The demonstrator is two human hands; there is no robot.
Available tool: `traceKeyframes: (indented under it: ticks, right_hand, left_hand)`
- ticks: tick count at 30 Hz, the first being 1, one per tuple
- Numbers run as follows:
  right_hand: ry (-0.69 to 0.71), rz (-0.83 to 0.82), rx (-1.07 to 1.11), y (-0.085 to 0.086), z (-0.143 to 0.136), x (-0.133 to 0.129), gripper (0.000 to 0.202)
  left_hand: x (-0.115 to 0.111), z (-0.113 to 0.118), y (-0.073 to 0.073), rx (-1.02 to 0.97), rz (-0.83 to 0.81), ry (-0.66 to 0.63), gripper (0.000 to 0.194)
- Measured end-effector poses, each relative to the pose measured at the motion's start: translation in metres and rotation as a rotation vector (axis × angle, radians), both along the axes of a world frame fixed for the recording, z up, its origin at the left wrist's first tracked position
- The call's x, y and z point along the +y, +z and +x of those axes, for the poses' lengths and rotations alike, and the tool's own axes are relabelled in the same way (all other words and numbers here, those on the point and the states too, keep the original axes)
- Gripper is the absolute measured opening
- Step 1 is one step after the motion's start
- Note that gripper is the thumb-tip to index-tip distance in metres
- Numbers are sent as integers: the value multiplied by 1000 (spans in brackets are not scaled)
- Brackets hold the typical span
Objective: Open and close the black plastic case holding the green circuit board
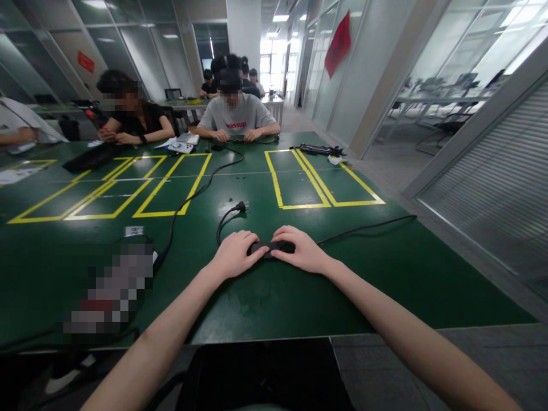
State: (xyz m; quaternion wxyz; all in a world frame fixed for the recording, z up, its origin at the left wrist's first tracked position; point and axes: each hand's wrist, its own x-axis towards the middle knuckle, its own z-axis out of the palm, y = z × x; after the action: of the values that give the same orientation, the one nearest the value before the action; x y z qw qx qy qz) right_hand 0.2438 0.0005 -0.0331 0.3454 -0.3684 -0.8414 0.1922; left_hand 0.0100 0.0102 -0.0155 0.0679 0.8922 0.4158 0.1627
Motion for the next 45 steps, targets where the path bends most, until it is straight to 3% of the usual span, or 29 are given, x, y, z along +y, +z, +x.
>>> traceKeyframes:
  ticks: [4,9,15,18,22,29,31,34,37,40,45]
  right_hand:
    - [39,17,-75,8,1,-6,17]
    - [-3,45,-330,13,-1,-12,23]
    - [-7,72,-330,12,2,-9,23]
    - [-58,128,-336,12,1,-8,28]
    - [-160,154,-423,13,-2,-7,41]
    - [-312,-27,-493,13,-6,-4,50]
    - [-277,-50,-429,15,-5,-6,46]
    - [-100,21,-271,18,-3,-10,26]
    - [39,120,-252,18,-2,-13,36]
    - [11,183,-285,13,-2,-13,23]
    - [-70,213,-367,10,-3,-12,32]
  left_hand:
    - [-3,1,3,92,-29,-44,38]
    - [0,-2,1,16,4,-111,39]
    - [4,-5,-1,-82,58,-143,41]
    - [-1,-5,1,-77,67,-136,38]
    - [-10,0,3,31,177,-203,60]
    - [-12,13,-2,194,211,-108,46]
    - [-12,13,-2,198,191,-111,46]
    - [-13,13,-1,194,150,-104,43]
    - [-12,10,0,181,138,-94,45]
    - [-9,7,-1,88,165,-98,47]
    - [-5,3,-1,-103,152,-142,22]
